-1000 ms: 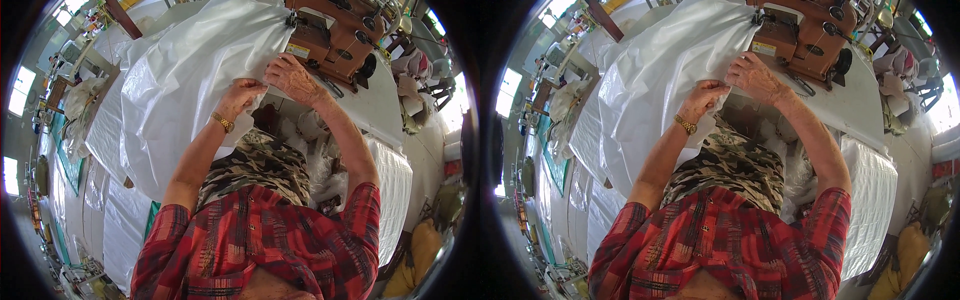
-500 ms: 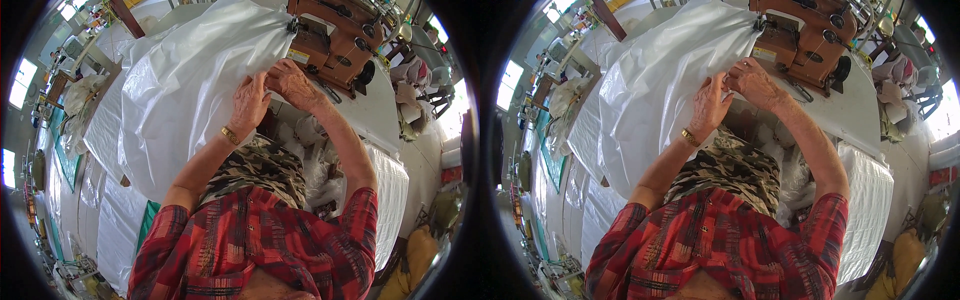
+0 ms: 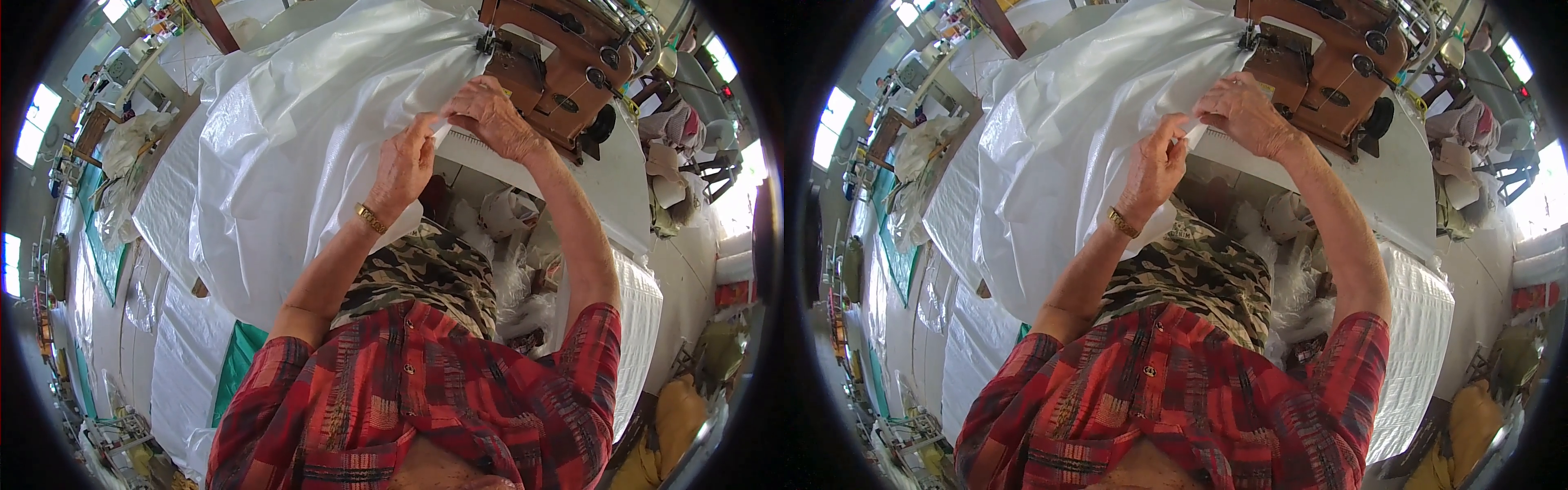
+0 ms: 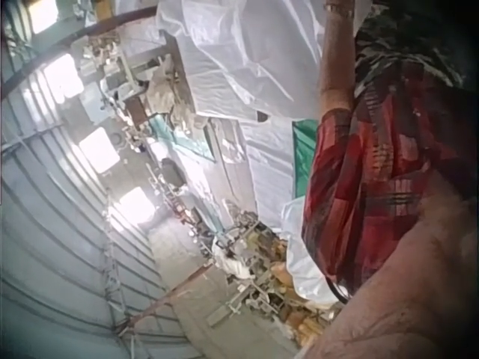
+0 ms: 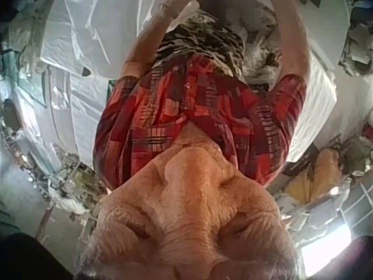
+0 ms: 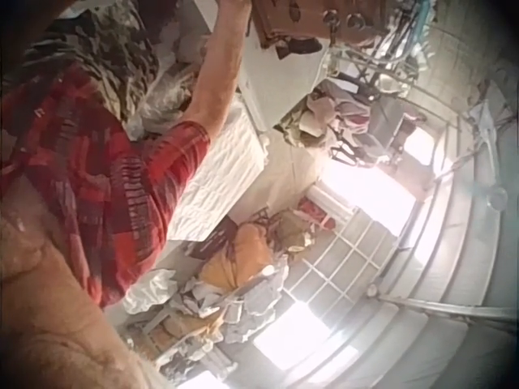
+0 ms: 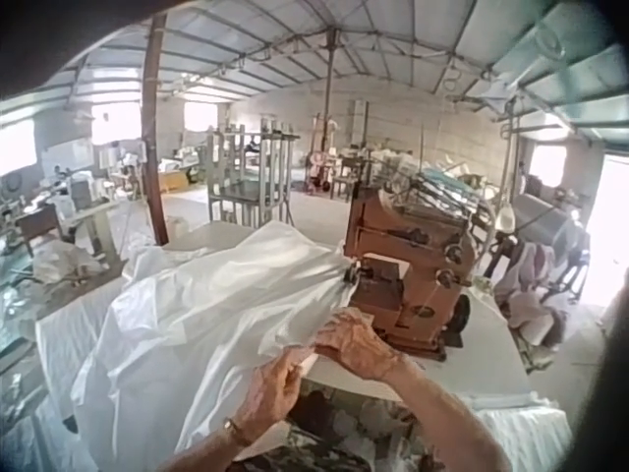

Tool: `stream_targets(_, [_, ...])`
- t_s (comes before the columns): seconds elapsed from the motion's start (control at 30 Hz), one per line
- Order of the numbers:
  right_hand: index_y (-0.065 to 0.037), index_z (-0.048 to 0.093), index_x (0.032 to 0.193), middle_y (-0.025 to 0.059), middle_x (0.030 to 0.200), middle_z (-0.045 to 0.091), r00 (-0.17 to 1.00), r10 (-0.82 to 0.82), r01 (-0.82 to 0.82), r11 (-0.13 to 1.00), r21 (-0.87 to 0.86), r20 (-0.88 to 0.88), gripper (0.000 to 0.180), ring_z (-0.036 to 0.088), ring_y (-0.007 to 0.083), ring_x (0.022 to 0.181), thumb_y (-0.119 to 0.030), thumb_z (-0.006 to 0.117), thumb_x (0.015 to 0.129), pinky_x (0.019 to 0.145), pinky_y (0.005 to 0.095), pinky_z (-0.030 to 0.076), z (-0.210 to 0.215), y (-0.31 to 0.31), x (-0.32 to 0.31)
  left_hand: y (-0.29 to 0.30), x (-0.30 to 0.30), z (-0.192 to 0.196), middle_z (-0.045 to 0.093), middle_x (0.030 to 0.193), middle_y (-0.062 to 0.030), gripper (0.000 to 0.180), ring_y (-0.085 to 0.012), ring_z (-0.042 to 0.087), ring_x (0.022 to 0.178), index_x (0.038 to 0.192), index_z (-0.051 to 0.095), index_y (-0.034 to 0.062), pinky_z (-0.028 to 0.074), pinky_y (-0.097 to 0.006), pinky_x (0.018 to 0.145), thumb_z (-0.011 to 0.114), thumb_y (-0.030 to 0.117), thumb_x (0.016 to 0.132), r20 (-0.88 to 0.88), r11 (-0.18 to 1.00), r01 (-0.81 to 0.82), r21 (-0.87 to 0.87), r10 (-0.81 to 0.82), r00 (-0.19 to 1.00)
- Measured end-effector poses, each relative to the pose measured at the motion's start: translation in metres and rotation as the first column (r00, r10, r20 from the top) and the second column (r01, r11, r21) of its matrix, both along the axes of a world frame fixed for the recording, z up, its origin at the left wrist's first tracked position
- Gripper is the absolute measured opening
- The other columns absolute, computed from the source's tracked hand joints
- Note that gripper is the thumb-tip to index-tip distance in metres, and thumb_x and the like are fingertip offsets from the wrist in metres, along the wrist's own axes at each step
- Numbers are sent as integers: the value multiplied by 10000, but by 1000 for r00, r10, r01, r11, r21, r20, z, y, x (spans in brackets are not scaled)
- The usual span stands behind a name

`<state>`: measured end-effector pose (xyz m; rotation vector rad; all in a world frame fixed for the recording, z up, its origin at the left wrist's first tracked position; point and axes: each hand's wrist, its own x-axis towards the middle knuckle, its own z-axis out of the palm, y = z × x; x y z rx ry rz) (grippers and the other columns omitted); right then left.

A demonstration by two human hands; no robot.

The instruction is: Sewing and folding large white woven plastic bags using an industrial sewing machine.

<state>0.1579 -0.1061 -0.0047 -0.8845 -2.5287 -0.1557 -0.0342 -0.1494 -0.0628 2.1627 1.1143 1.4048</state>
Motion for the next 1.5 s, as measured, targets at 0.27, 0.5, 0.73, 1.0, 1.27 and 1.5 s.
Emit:
stream_targets(0.27, [-119, 642, 1011, 25, 934, 604, 1000, -1, 1, 996, -90, 2, 256, 538, 181, 1008, -330, 511, 951, 1062, 379, 261, 6, 14, 4, -4, 7, 9, 528, 830, -155, 324, -290, 554, 653, 1144, 599, 36, 454, -348, 605, 581, -27, 827, 107, 999, 41, -32, -37, 994])
stream_targets(0.5, [-111, 637, 1024, 48, 983, 611, 993, -94, 103, 985, -142, 66, 227, 527, 219, 1023, -297, 538, 940, 1044, 383, 270, 7, 25, 3, 3, 8, 7, 544, 854, -168, 341, -371, 569, 702, 1132, 604, 35, 460, -422, 617, 585, -10, 794, -131, 990, -52, 132, 69, 989])
stream_targets(0.73, [-74, 607, 1050, 65, 1093, 599, 861, -282, 390, 901, 192, -424, 232, 537, 286, 1061, -149, 667, 838, 905, 431, 397, -27, 42, 22, 12, 15, 22, 540, 789, -168, 184, -386, 574, 716, 954, 601, 16, 461, -460, 620, 563, -2, 775, -287, 986, 142, 90, -111, 951])
stream_targets(1.0, [-76, 603, 1092, 59, 1172, 600, 873, -301, 440, 826, 352, -384, 264, 534, 248, 1150, -95, 624, 829, 1004, 445, 372, -45, 42, 21, 34, 25, 12, 569, 771, -130, 57, -352, 607, 652, 839, 572, 32, 489, -432, 574, 577, 30, 783, -444, 956, 134, 263, -3, 896])
stream_targets(1.27, [-87, 584, 1126, 41, 1230, 587, 850, -339, 486, 800, 351, -403, 360, 511, 219, 1186, -93, 633, 770, 1048, 422, 317, -54, 46, 20, 71, 41, 27, 612, 816, -148, 160, -346, 617, 704, 922, 632, 11, 498, -433, 619, 558, 19, 781, -509, 965, 94, 244, 45, 859])
stream_targets(1.5, [-91, 568, 1150, 33, 1229, 585, 839, -345, 499, 796, 343, -420, 385, 502, 213, 1184, -90, 631, 769, 1031, 416, 318, -55, 52, 21, 95, 62, 38, 605, 799, -153, 73, -362, 618, 739, 819, 584, 20, 493, -465, 655, 536, 73, 811, -478, 967, 32, 254, 97, 873])
